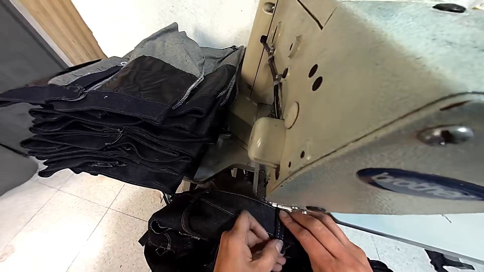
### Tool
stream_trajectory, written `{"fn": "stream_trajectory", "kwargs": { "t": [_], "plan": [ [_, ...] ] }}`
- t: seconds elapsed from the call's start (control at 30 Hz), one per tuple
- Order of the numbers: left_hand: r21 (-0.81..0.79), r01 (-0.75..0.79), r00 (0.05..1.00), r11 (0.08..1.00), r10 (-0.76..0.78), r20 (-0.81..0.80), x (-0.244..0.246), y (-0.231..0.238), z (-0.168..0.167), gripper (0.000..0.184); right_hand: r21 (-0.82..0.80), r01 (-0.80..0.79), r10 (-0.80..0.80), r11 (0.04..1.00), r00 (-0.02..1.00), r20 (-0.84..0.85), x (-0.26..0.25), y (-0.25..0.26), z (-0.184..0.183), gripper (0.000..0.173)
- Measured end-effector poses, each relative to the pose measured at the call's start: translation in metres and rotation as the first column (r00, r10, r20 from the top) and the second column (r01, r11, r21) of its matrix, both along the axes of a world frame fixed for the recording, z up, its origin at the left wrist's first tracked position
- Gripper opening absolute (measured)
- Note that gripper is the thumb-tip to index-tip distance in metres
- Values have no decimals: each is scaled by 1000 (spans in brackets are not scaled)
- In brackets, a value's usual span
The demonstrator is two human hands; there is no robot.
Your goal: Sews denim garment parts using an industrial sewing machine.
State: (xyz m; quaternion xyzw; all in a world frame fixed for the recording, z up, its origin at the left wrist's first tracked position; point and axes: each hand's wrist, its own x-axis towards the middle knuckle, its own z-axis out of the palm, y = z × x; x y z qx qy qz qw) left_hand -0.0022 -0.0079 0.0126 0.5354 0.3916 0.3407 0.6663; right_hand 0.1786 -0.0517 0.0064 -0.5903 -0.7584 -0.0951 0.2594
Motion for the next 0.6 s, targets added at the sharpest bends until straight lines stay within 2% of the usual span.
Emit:
{"fn": "stream_trajectory", "kwargs": {
  "t": [0.03, 0.07, 0.1, 0.13, 0.17, 0.2, 0.23, 0.27, 0.33, 0.4, 0.47, 0.5, 0.6],
  "plan": [
    [80, 29, 998, 996, -25, -56, -1, 1, -2, 22, -20, -11, 11, 1000, 1000, -13, 3, -1, 0, 32],
    [240, 73, 989, 968, -39, -140, -3, 1, -6, 24, -30, -22, 21, 999, 999, -33, 5, -2, 0, 32],
    [469, 113, 972, 876, 0, -235, -7, 2, -12, 25, -34, -31, 29, 999, 998, -52, 9, -1, -2, 32],
    [715, 142, 950, 685, 110, -294, -10, 6, -22, 23, -34, -38, 36, 999, 997, -65, 12, 0, -3, 32],
    [892, 166, 930, 420, 235, -283, -13, 13, -31, 18, -31, -40, 38, 999, 997, -73, 14, 2, -4, 31],
    [963, 193, 924, 190, 296, -243, -16, 23, -37, 14, -23, -41, 39, 999, 996, -80, 16, 4, -5, 31],
    [972, 232, 922, 41, 308, -233, -18, 32, -38, 13, -7, -40, 39, 999, 996, -86, 17, 6, -7, 30],
    [955, 294, 917, -42, 295, -269, -18, 40, -37, 17, 11, -39, 39, 999, 994, -99, 18, 8, -10, 29],
    [929, 348, 924, -129, 212, -317, -17, 53, -40, 25, 4, -45, 45, 999, 979, -197, 26, 9, -17, 24],
    [928, 357, 928, -110, 153, -339, -16, 58, -42, 27, -111, -85, 40, 990, 932, -361, 40, 0, -21, 28],
    [925, 371, 921, -87, 167, -353, -16, 58, -39, 27, -236, -85, -39, 968, 878, -476, 50, -13, -25, 40],
    [924, 376, 916, -76, 182, -358, -16, 57, -39, 27, -276, -70, -86, 959, 853, -515, 52, -18, -28, 40],
    [917, 396, 896, -42, 237, -376, -14, 53, -37, 28, -211, 53, -161, 976, 830, -534, 47, -8, -37, 43]
  ]
}}
